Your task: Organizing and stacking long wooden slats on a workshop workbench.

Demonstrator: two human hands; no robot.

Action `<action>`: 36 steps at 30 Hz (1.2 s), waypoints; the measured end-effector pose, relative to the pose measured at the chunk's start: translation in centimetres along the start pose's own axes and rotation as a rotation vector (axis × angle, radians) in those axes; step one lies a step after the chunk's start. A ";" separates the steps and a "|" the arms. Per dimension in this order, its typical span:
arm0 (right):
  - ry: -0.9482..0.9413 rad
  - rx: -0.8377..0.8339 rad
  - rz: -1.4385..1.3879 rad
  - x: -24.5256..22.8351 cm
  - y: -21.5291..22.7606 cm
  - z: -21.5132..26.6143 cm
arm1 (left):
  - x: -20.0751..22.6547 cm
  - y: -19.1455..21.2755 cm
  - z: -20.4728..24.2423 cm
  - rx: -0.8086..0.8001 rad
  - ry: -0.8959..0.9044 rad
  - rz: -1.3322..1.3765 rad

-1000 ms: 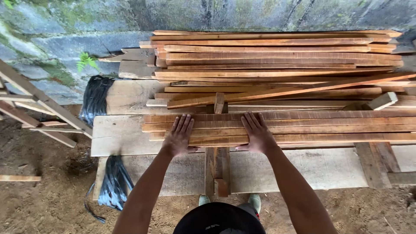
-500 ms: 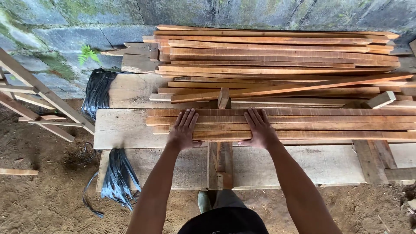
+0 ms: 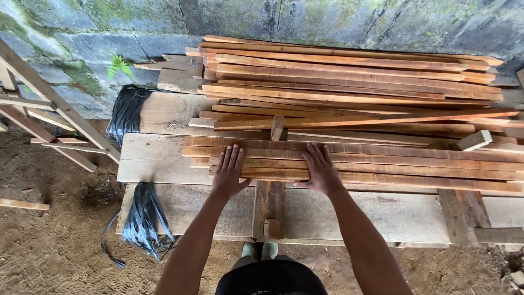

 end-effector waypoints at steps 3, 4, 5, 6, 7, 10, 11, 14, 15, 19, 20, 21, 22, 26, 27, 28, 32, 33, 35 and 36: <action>0.037 -0.003 -0.011 0.1 -0.7 0.6 | 1.2 -0.5 1.8 0.132 -0.004 0.025; 0.036 -0.001 -0.012 0.0 -0.8 0.7 | 1.7 -0.2 2.4 0.133 -0.005 0.023; 0.058 -0.015 0.015 -0.1 -0.9 0.8 | 2.2 0.2 3.0 0.139 0.006 0.069; 0.082 -0.030 0.043 -0.3 -0.9 1.0 | 2.8 0.6 3.6 0.145 0.019 0.116; 0.083 -0.030 0.044 0.0 -1.2 1.1 | 2.8 0.6 3.7 0.146 0.019 0.117; 0.094 -0.069 -0.003 0.0 -1.6 1.6 | 3.0 0.9 4.7 0.177 0.016 0.189; 0.093 -0.085 -0.023 0.0 -1.5 1.8 | 2.8 1.2 5.1 0.190 0.017 0.317; 0.109 -0.079 -0.023 0.2 -1.7 1.2 | 1.8 2.4 6.0 0.357 0.071 0.500; 0.119 -0.073 -0.004 0.0 -1.7 1.4 | 1.2 2.8 6.9 0.498 0.123 0.562; 0.106 -0.069 -0.005 0.3 -2.0 1.5 | -3.5 -0.5 9.0 0.659 0.545 0.820; 0.102 -0.080 -0.015 0.3 -2.3 1.5 | -3.9 -1.0 9.4 0.565 0.603 0.914; 0.099 -0.092 -0.025 0.2 -2.5 1.6 | -4.3 -1.6 9.9 0.468 0.661 1.005; 0.096 -0.088 -0.026 0.1 -2.4 1.6 | -4.5 -1.5 10.1 0.468 0.658 1.002; 0.072 -0.149 -0.019 -0.2 -2.0 1.4 | -4.4 -0.5 10.2 0.365 0.674 0.952; 0.063 -0.170 -0.022 -0.2 -1.9 1.4 | -4.1 -0.1 10.2 0.339 0.696 0.948; 0.058 -0.169 -0.016 -0.2 -1.8 1.4 | -4.1 -0.3 9.9 0.339 0.688 0.950; 0.041 -0.172 -0.053 -0.2 -1.5 1.4 | -3.3 0.5 9.8 0.279 0.735 0.925; 0.038 -0.169 -0.058 -0.2 -1.5 1.4 | -2.8 1.1 9.9 0.261 0.728 0.923; 0.038 -0.166 -0.046 -0.2 -1.6 1.4 | -2.2 2.2 10.2 0.242 0.721 0.926; 0.037 -0.167 -0.032 -0.1 -1.6 1.4 | -1.8 2.6 10.3 0.220 0.713 0.931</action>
Point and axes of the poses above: each hand's wrist, its own z-axis away from the middle knuckle, its own y-axis out of the back of the hand, x = y × z, the point moved 5 cm from there along -z, towards the middle knuckle, and after that the axes turned 9 degrees about z, right-handed, at the moved point
